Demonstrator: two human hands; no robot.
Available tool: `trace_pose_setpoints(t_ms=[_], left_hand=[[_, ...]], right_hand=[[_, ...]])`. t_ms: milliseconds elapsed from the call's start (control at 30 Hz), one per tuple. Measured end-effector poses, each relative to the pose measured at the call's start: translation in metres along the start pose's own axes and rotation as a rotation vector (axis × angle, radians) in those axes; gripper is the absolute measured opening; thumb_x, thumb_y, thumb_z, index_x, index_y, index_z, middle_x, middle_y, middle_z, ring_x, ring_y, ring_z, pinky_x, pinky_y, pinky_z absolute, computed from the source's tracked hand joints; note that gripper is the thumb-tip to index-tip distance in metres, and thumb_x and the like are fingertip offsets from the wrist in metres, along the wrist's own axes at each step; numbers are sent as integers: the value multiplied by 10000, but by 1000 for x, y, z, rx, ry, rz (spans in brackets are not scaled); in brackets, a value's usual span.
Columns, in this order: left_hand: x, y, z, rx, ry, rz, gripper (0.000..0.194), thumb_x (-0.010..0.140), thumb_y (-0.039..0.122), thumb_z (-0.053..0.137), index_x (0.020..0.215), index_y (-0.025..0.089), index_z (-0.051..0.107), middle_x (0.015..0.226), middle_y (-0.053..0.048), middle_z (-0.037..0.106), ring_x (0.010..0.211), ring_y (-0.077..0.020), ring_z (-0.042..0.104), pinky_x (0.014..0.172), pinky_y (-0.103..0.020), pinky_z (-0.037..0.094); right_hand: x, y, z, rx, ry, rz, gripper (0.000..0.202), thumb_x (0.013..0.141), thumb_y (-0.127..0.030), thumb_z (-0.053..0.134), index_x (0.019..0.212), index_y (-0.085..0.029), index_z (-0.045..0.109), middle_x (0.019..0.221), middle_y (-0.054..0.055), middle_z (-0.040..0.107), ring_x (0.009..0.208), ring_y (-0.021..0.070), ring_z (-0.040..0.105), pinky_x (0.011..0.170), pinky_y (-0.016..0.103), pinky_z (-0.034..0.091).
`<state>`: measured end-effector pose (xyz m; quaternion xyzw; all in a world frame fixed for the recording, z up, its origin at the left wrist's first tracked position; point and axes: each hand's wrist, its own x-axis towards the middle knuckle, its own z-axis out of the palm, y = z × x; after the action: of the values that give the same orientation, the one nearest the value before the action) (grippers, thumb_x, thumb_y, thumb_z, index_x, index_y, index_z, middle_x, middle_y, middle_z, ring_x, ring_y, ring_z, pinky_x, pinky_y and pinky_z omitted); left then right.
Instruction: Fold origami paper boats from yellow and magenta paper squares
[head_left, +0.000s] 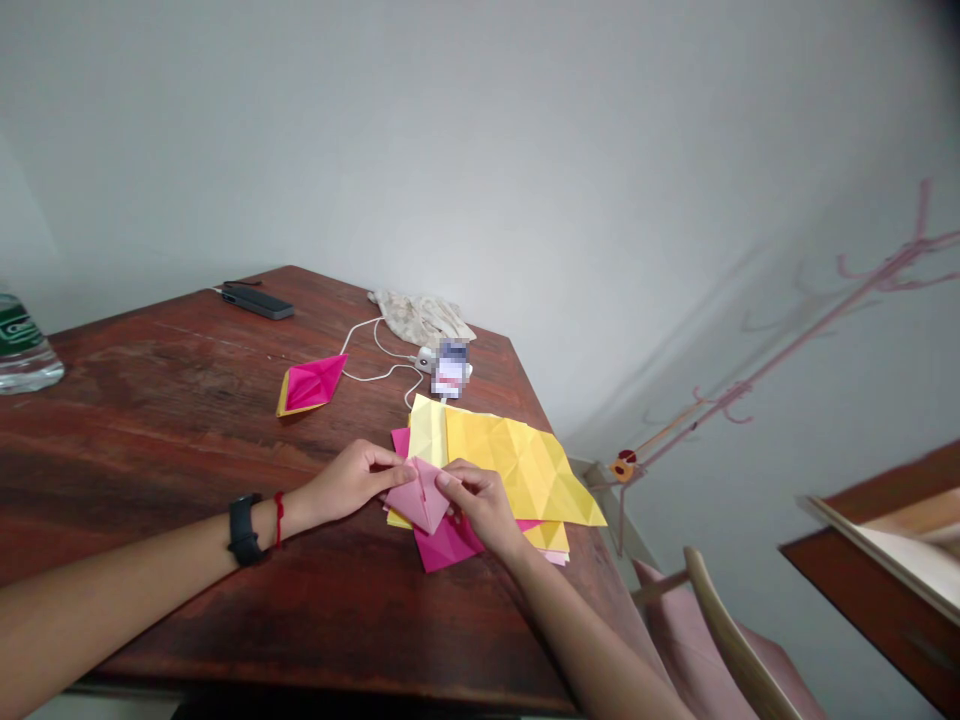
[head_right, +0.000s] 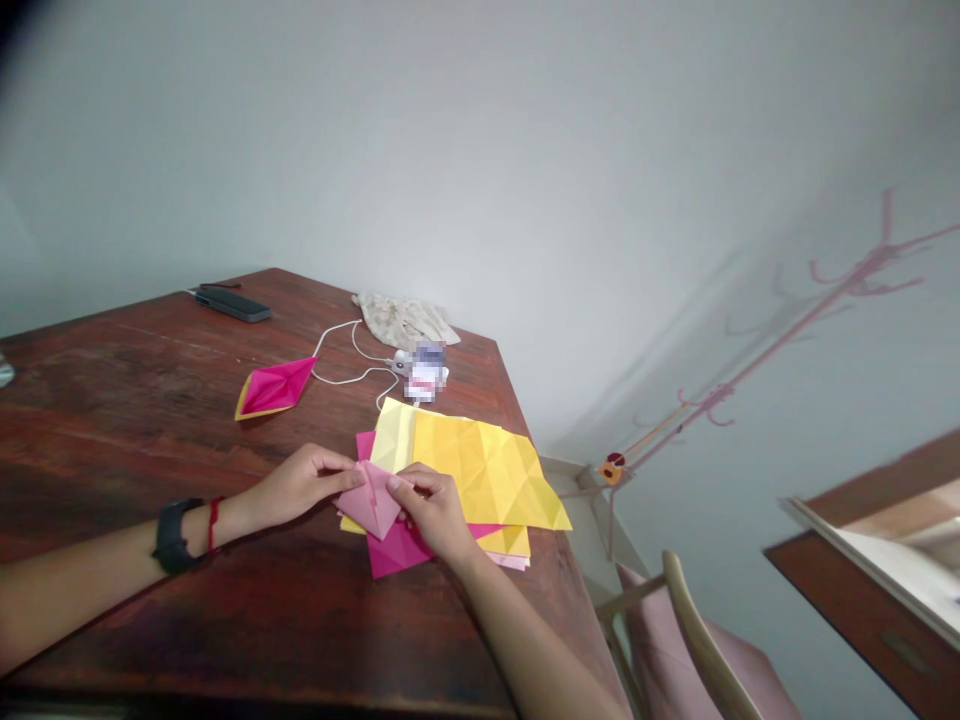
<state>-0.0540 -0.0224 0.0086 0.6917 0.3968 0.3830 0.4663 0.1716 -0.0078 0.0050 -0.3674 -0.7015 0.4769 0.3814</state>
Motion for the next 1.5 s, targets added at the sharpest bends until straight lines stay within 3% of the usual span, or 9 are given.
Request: trace_pose_setpoints(t_ms=[200,367,500,700,800,933,1100,1333,1500], left_hand=[[-2,8,-2,29,83,66,488,910,478,563,554,147,598,528,18,532,532,-113,433,510,-219,297],[-3,8,-5,69,244,108,400,911,442,591,692,139,734,677,-24,705,630,-167,585,576,-236,412],[-3,10,-9,34,371,213,293,922,382,597,902,166,794,976,-60,784,918,-225,698,818,-278,517],[-3,15,-9,-29,329,272,249,919,357,614,942,200,804,1136,-67,761,1105,-244,681,1040,-359,490],[-1,10,-7,-139,314,182,263,907,384,630,990,191,788,1129,-75,761,1076,-259,697,986,-393,546],[2,1,-5,-370,295,28,293,859,434,683,939,158,738,989,-75,769,885,-243,738,764,-374,639],[3,-3,-2,-444,298,1,308,809,440,741,855,145,665,871,-42,715,822,-206,719,722,-356,650],[-2,-1,3,-398,243,17,331,814,449,725,803,154,573,791,-7,639,734,-180,703,657,-329,638],[-4,2,4,-191,168,56,273,864,409,660,791,160,575,717,-6,650,611,-140,666,567,-235,556]], right_hand=[[1,-4,0,-53,13,-62,383,862,-523,663,644,-209,702,755,47,630,725,185,582,669,307,462],[0,-3,-1,-7,19,-72,376,850,-496,690,608,-208,695,751,41,612,701,174,563,655,304,445],[0,0,-2,30,87,-119,341,854,-462,695,630,-208,729,827,57,638,781,188,593,716,310,466],[3,2,-3,159,214,-128,261,840,-433,712,690,-227,767,990,63,693,970,242,627,861,351,487],[4,3,-3,276,273,-95,303,814,-470,729,648,-217,740,979,56,704,943,236,635,836,349,513],[6,4,-2,487,346,-30,293,756,-493,781,675,-216,729,902,39,703,898,205,646,815,337,551],[8,2,-5,616,464,50,304,736,-491,807,727,-204,708,787,2,681,763,136,639,763,273,589],[11,4,-9,582,560,25,332,762,-489,787,794,-201,623,732,-27,654,642,96,620,651,217,587],[9,7,-9,322,531,-78,334,787,-498,758,834,-213,590,700,-31,647,610,116,612,568,238,570]])
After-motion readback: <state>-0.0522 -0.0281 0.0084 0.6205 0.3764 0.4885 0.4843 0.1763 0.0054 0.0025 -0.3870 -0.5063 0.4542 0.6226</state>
